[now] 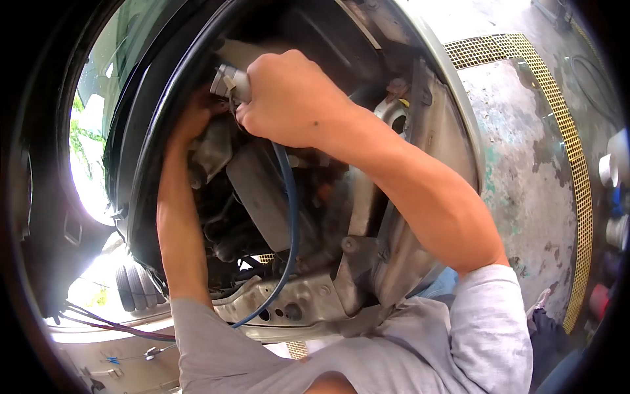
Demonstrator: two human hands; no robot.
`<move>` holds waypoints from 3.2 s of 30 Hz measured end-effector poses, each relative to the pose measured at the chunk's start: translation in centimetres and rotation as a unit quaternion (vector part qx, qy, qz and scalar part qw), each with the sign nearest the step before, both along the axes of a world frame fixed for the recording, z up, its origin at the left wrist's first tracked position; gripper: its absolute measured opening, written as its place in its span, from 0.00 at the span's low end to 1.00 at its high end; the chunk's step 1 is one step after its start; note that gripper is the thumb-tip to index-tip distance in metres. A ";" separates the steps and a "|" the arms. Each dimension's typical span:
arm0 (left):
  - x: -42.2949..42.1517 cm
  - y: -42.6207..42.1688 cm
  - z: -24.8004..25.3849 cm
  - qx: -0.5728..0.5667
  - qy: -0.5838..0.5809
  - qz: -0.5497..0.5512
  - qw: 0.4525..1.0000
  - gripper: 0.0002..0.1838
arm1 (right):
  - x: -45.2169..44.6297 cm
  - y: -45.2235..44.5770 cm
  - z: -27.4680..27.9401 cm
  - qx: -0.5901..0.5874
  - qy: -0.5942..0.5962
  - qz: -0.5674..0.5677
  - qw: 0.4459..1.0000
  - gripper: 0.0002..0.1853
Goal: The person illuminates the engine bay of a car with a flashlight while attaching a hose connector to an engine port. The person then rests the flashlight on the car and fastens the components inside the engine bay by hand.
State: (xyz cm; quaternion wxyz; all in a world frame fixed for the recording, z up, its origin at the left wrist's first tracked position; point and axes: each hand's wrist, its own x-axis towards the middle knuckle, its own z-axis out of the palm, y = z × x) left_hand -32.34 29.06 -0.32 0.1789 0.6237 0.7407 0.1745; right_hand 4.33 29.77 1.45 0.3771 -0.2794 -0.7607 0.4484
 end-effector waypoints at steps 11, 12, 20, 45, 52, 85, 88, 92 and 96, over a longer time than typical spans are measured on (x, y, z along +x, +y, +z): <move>-0.2 0.2 -0.5 0.022 -0.032 0.005 0.999 0.32 | -0.2 -0.1 -0.4 0.039 -0.034 -0.034 0.998 0.08; -0.2 0.0 -0.6 0.026 -0.019 -0.003 0.999 0.32 | -0.2 -0.3 -0.5 0.042 -0.031 -0.026 0.998 0.08; 4.2 -0.3 2.8 -0.051 0.026 -0.015 0.998 0.47 | 0.4 0.0 0.2 -0.027 0.012 0.008 1.000 0.09; 1.1 0.4 0.6 -0.005 -0.075 -0.060 0.995 0.41 | -0.6 -5.8 -0.3 0.257 0.361 -0.127 0.887 0.17; -1.2 2.1 -0.1 -0.003 0.014 -0.098 0.995 0.41 | -5.6 -11.8 -3.2 0.175 0.228 -0.131 0.949 0.22; 2.5 0.4 1.4 0.090 0.058 -0.066 0.992 0.39 | -4.6 -6.8 11.1 0.478 -0.083 -0.088 0.870 0.20; 2.2 0.6 1.5 0.072 0.037 -0.070 0.994 0.38 | -9.4 -0.2 12.9 0.465 -0.241 -0.013 0.852 0.19; 2.9 -0.3 1.5 0.050 0.032 -0.061 0.996 0.37 | -13.6 1.7 13.4 0.456 -0.349 0.016 0.819 0.14; 1.3 1.3 0.5 0.015 0.066 -0.046 0.997 0.28 | -16.5 3.3 12.3 0.441 -0.351 0.044 0.825 0.11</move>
